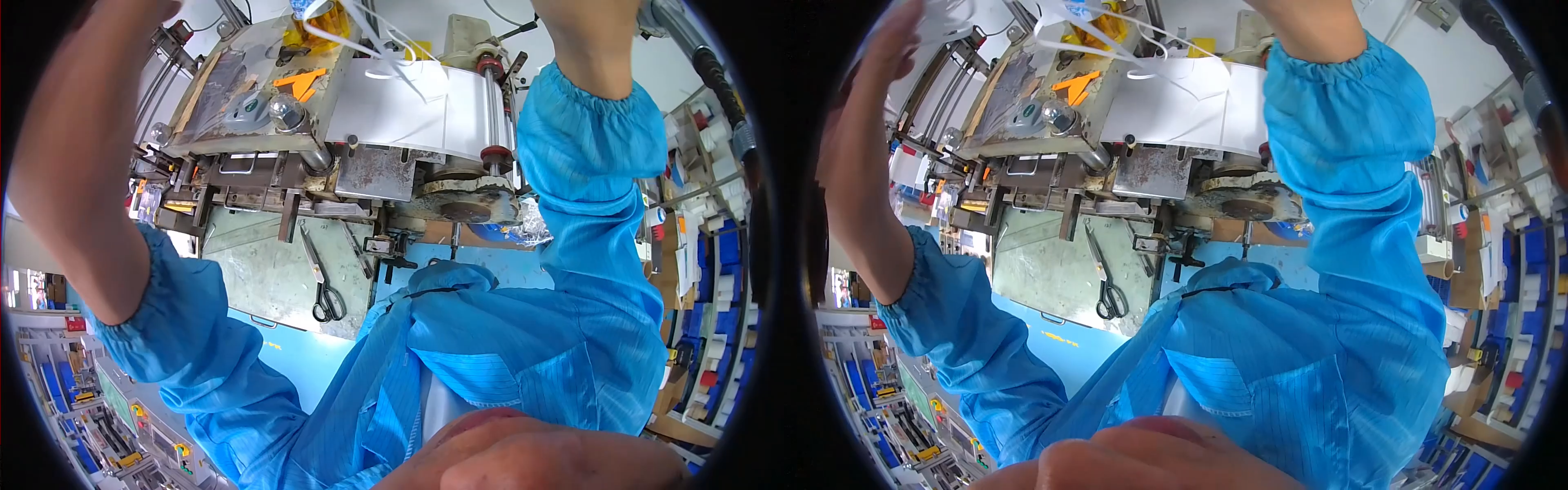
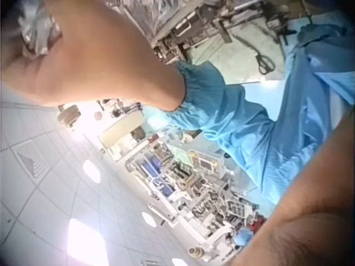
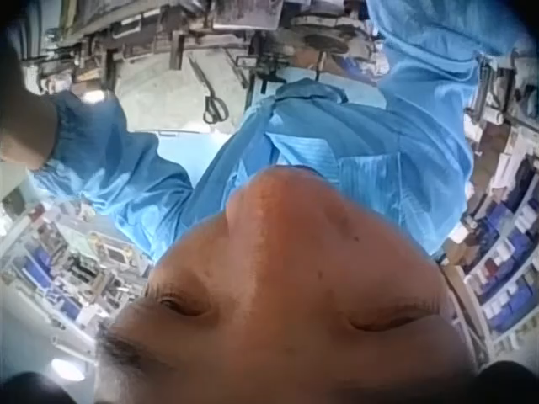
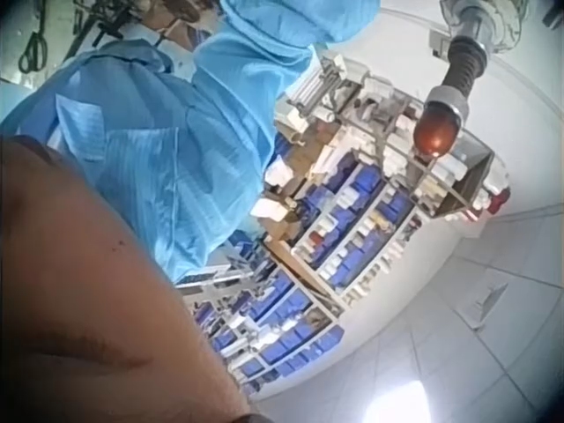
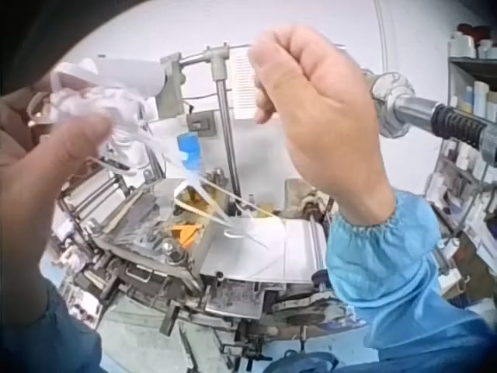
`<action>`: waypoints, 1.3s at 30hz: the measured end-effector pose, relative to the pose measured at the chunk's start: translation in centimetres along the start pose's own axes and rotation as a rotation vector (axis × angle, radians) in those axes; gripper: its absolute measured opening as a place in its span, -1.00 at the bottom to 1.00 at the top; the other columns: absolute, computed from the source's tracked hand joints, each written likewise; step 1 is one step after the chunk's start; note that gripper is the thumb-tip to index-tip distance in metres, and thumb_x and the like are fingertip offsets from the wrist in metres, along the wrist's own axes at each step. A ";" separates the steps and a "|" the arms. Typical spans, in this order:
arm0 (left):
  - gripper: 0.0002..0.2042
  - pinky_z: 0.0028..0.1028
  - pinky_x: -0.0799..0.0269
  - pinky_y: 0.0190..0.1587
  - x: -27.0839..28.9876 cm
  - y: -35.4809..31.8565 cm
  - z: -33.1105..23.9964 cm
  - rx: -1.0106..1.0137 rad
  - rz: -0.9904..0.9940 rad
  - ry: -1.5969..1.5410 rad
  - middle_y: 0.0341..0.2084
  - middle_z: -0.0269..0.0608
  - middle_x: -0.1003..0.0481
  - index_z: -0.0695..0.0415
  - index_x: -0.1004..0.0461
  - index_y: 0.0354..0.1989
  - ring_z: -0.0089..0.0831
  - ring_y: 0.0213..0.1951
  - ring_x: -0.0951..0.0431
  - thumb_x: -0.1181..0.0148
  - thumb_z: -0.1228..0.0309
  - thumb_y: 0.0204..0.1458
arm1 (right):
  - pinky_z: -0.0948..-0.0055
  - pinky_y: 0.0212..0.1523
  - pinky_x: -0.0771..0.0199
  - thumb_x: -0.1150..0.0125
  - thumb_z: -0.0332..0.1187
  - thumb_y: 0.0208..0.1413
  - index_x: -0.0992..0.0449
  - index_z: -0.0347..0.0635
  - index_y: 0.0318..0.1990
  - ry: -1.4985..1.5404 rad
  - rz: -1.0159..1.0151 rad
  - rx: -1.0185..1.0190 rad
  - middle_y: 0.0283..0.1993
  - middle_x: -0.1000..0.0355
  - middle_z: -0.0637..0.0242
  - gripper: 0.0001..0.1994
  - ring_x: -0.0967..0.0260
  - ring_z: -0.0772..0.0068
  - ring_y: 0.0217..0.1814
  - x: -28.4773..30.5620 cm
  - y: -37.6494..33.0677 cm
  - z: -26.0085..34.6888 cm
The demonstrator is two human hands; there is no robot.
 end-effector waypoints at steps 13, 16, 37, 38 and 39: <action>-0.64 -0.40 -0.43 0.01 -1.4 -1.3 2.2 0.426 -0.050 -0.604 0.15 0.00 -0.31 0.30 -0.34 0.15 -0.23 -0.05 -0.50 0.18 0.38 0.29 | 0.38 0.07 -0.29 -0.23 -0.26 0.06 -0.26 -0.18 0.08 -0.438 0.930 -0.708 0.00 -0.33 0.10 -0.54 -0.28 0.24 0.06 1.6 -28.1 -27.3; -0.67 -0.37 -0.47 -0.06 -0.4 -2.0 2.9 0.403 0.013 -0.923 0.18 0.10 -0.25 0.29 -0.35 0.14 -0.16 -0.06 -0.50 0.14 0.47 0.25 | 0.31 0.31 -0.10 -0.38 -0.24 -0.10 -0.01 -0.17 0.32 -0.529 0.924 -0.579 0.27 -0.12 -0.05 -0.16 -0.04 0.04 0.35 -0.8 -29.7 -27.8; -0.56 -0.54 -0.42 -0.38 -1.4 -4.4 0.2 0.651 -0.285 -1.401 0.01 0.26 -0.22 0.36 -0.16 0.15 -0.34 -0.35 -0.41 -0.06 0.55 0.09 | 0.38 0.08 -0.35 -0.25 -0.31 0.06 -0.40 -0.28 0.04 0.082 1.004 -0.997 -0.07 -0.47 0.26 -0.60 -0.38 0.35 0.04 -4.2 -27.8 -37.5; -0.57 -0.54 -0.41 -0.40 -1.4 -4.3 0.1 0.635 -0.240 -1.500 -0.02 0.23 -0.21 0.38 -0.15 0.12 -0.35 -0.36 -0.40 -0.06 0.57 0.08 | 0.40 0.12 -0.31 -0.27 -0.30 0.04 -0.38 -0.28 0.08 -0.026 1.040 -0.966 0.00 -0.43 0.21 -0.54 -0.34 0.34 0.09 -3.4 -28.4 -37.7; -0.59 -0.54 -0.40 -0.42 -1.3 -4.2 -0.1 0.617 -0.195 -1.597 -0.05 0.20 -0.20 0.39 -0.15 0.09 -0.36 -0.37 -0.39 -0.06 0.59 0.07 | 0.41 0.16 -0.28 -0.28 -0.28 0.01 -0.35 -0.28 0.12 -0.135 1.073 -0.930 0.07 -0.40 0.16 -0.49 -0.30 0.32 0.14 -2.4 -28.7 -37.8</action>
Point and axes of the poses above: each hand's wrist, its own y-axis towards the middle knuckle, its own x-axis out of the back of the hand, z = x × y, the point moved 9 cm from there along y, towards the middle knuckle
